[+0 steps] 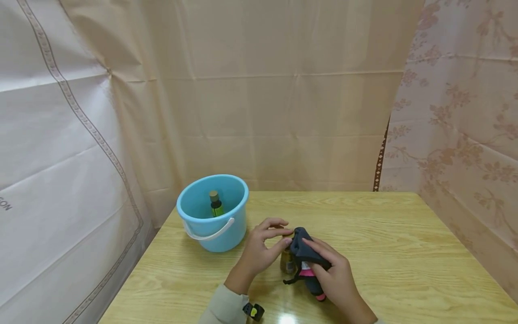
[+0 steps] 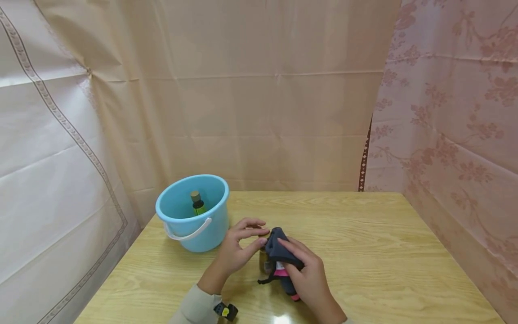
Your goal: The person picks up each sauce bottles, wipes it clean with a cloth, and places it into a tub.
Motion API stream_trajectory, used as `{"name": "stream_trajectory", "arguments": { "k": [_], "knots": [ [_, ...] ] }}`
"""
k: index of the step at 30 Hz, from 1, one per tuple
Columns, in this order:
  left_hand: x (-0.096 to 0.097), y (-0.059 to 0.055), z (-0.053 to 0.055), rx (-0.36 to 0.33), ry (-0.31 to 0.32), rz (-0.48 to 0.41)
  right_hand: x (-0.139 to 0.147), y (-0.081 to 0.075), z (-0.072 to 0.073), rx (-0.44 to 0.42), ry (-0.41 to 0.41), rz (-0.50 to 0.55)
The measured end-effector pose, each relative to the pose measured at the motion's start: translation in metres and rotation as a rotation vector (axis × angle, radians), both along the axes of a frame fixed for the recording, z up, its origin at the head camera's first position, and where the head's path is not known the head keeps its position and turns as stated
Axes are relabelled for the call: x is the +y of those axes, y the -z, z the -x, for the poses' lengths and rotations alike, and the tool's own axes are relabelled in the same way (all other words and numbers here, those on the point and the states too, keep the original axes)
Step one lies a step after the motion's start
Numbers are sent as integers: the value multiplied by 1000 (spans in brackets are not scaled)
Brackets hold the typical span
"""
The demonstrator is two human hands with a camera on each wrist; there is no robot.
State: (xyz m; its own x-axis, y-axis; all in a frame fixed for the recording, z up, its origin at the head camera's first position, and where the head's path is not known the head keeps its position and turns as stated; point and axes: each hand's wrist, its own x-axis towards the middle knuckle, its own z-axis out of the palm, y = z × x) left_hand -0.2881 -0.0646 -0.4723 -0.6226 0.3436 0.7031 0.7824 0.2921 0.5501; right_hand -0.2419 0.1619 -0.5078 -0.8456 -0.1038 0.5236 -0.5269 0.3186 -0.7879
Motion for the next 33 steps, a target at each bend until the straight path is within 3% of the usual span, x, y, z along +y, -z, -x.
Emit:
{"name": "stream_trajectory", "arguments": {
  "k": [6,11,22,33],
  "knots": [
    [2,2,2,47,-44,-4,0,0,0,-27,-1,-27],
    [3,2,2,54,-34,-9,3,0,-1,-3,-6,-76],
    [2,0,4,101,-1,-23,5,1,2,-101,-11,-77],
    [2,2,2,71,-18,-24,6,3,2,-181,-15,-78]
  ]
}}
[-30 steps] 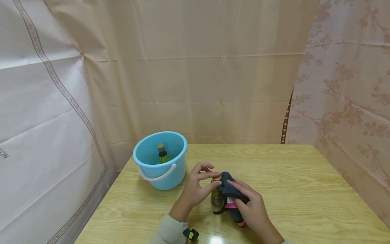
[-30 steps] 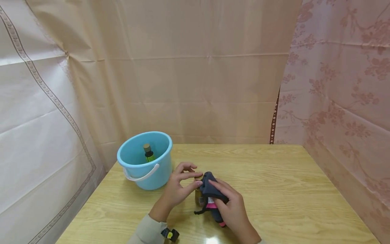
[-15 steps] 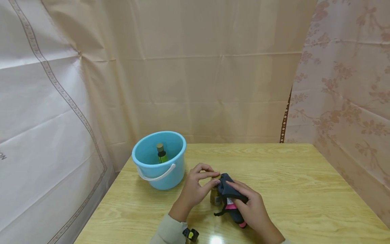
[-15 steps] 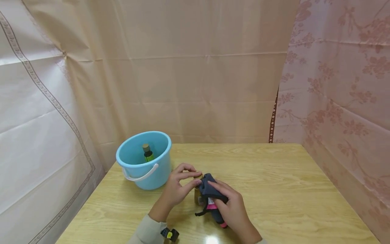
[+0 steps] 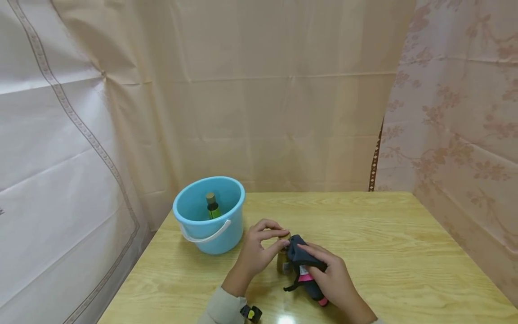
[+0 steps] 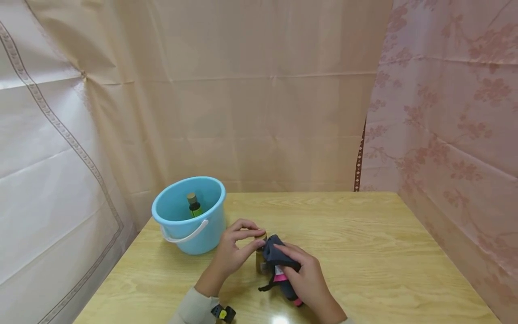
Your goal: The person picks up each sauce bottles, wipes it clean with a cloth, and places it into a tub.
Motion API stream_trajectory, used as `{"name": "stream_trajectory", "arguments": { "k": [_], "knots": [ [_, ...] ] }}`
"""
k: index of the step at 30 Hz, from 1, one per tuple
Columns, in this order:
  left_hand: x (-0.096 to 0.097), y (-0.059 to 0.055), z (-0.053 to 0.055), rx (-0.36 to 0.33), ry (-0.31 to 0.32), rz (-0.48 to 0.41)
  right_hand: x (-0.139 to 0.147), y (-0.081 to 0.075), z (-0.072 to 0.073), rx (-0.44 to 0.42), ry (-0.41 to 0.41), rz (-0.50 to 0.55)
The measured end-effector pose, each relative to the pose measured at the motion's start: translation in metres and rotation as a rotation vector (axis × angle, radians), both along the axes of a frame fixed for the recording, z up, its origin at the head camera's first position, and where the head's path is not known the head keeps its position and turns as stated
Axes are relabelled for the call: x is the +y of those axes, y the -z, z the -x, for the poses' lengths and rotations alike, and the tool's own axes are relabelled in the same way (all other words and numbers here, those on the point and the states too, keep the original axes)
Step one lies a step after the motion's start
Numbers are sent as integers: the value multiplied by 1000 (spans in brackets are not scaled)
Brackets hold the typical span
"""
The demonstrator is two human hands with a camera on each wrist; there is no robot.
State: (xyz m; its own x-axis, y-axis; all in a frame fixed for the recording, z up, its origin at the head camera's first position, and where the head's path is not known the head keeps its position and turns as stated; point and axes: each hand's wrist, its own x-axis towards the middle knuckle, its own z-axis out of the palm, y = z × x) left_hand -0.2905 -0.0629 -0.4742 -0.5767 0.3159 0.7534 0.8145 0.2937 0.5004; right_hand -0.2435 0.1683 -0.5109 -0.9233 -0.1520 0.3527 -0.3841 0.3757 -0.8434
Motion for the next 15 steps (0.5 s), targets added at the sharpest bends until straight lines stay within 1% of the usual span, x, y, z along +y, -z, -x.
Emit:
{"name": "stream_trajectory", "arguments": {
  "k": [2,7,9,15],
  "knots": [
    [0,0,-1,-3,-4,0,0,1,0,-22,-1,-2],
    [-1,0,-1,-7,-5,-5,-1,3,2,-83,-16,-62],
    [-2,0,-1,-7,-2,-9,-1,4,2,-96,-27,-85],
    [-2,1,0,7,-2,-9,2,5,2,-131,-39,-107]
  ]
}}
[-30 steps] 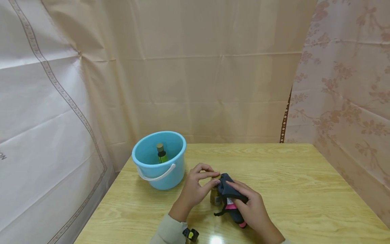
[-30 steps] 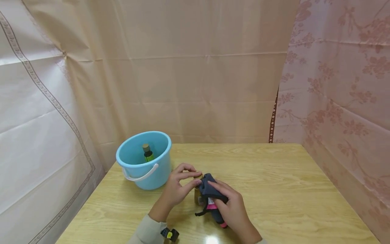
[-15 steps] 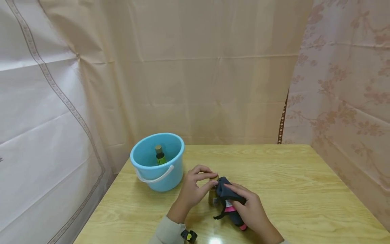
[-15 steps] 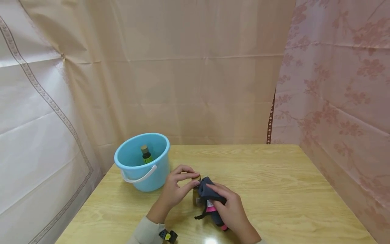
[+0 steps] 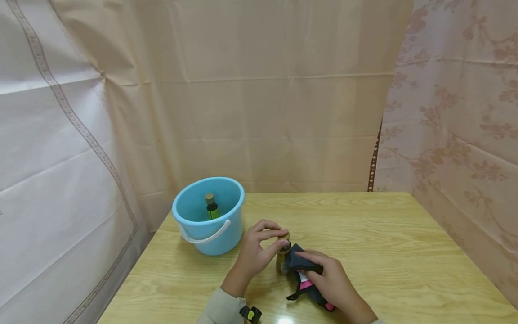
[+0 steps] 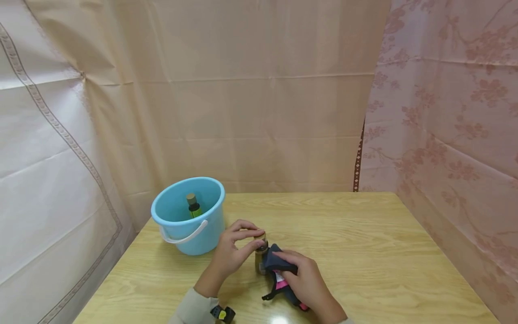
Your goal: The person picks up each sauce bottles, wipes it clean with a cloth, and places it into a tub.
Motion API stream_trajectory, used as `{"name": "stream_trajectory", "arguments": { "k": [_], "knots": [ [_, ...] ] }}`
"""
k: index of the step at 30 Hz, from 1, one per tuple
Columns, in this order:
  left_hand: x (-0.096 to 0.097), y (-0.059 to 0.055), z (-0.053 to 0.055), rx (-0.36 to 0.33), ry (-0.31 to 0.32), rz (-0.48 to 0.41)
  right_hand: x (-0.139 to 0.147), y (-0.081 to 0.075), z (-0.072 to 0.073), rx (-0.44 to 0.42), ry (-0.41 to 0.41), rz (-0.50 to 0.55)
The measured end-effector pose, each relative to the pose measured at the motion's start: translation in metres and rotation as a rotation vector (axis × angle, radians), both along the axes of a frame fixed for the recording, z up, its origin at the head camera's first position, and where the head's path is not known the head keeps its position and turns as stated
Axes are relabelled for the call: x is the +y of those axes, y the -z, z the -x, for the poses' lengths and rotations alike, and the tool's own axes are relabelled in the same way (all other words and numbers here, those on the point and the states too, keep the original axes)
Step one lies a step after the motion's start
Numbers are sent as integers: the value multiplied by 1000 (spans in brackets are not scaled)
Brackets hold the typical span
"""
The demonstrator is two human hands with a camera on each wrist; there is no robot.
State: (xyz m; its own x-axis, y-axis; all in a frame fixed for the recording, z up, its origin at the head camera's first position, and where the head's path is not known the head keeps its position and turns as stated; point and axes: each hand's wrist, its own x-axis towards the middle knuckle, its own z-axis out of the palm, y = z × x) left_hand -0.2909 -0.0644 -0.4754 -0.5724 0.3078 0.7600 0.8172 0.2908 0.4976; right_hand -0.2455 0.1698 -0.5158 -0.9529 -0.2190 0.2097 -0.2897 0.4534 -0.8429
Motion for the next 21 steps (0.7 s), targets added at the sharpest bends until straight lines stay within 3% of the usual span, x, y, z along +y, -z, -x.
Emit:
{"name": "stream_trajectory", "arguments": {
  "k": [10,17,21],
  "knots": [
    [0,-1,-2,-15,5,-2,-2,0,-1,9,40,-163],
    [-1,-1,-1,-20,-31,9,-6,-4,0,58,48,-308],
    [0,0,-1,-27,-37,9,-7,-5,-1,56,44,-338]
  ]
}}
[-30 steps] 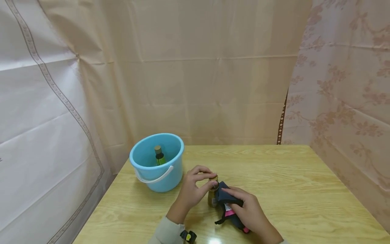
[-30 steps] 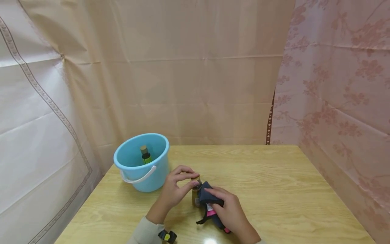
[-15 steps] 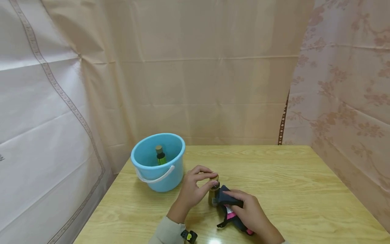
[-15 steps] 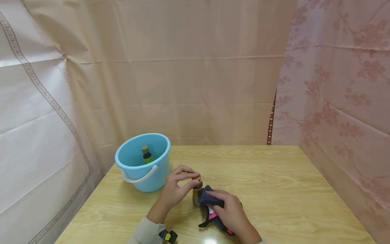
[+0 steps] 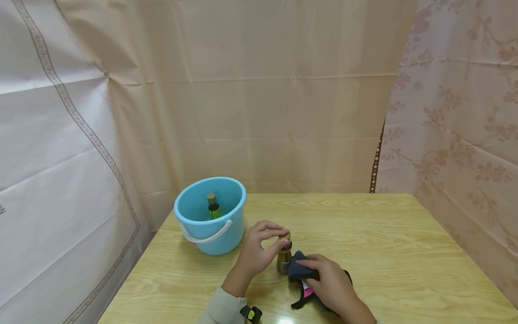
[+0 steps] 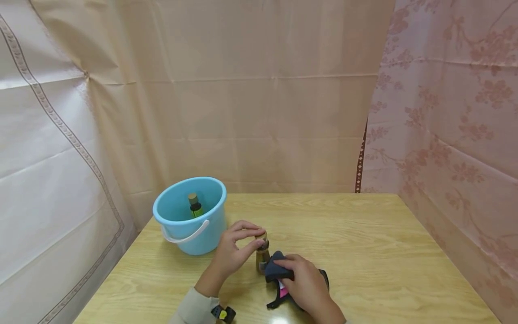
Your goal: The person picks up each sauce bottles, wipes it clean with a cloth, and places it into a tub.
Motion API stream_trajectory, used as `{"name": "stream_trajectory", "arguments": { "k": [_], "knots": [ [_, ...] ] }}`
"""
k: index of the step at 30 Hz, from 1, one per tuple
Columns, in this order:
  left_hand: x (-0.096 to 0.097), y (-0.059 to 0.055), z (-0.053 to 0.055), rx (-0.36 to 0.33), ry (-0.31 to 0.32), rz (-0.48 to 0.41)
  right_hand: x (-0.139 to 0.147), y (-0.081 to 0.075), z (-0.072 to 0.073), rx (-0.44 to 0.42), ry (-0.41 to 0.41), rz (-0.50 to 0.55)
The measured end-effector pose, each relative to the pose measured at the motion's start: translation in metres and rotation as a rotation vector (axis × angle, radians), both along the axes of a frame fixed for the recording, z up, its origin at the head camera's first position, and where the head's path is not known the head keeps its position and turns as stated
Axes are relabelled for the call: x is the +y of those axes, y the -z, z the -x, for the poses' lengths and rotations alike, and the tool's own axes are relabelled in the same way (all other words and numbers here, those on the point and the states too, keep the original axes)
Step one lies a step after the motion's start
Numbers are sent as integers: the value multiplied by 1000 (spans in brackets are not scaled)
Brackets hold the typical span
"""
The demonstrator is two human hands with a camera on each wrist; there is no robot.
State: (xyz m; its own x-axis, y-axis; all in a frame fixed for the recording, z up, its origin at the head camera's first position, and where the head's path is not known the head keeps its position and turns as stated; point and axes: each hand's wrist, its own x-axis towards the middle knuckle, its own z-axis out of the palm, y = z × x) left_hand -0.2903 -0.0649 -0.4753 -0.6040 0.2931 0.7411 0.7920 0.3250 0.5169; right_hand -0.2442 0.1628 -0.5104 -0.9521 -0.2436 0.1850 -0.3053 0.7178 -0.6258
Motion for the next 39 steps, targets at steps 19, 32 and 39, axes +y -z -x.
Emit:
{"name": "stream_trajectory", "arguments": {
  "k": [19,32,39],
  "knots": [
    [1,0,0,-14,-5,-10,-1,2,-2,112,23,260],
    [3,-3,-1,-11,9,-9,1,0,-3,254,12,379],
    [4,-3,-1,-31,30,-9,1,0,-3,281,2,428]
  ]
}}
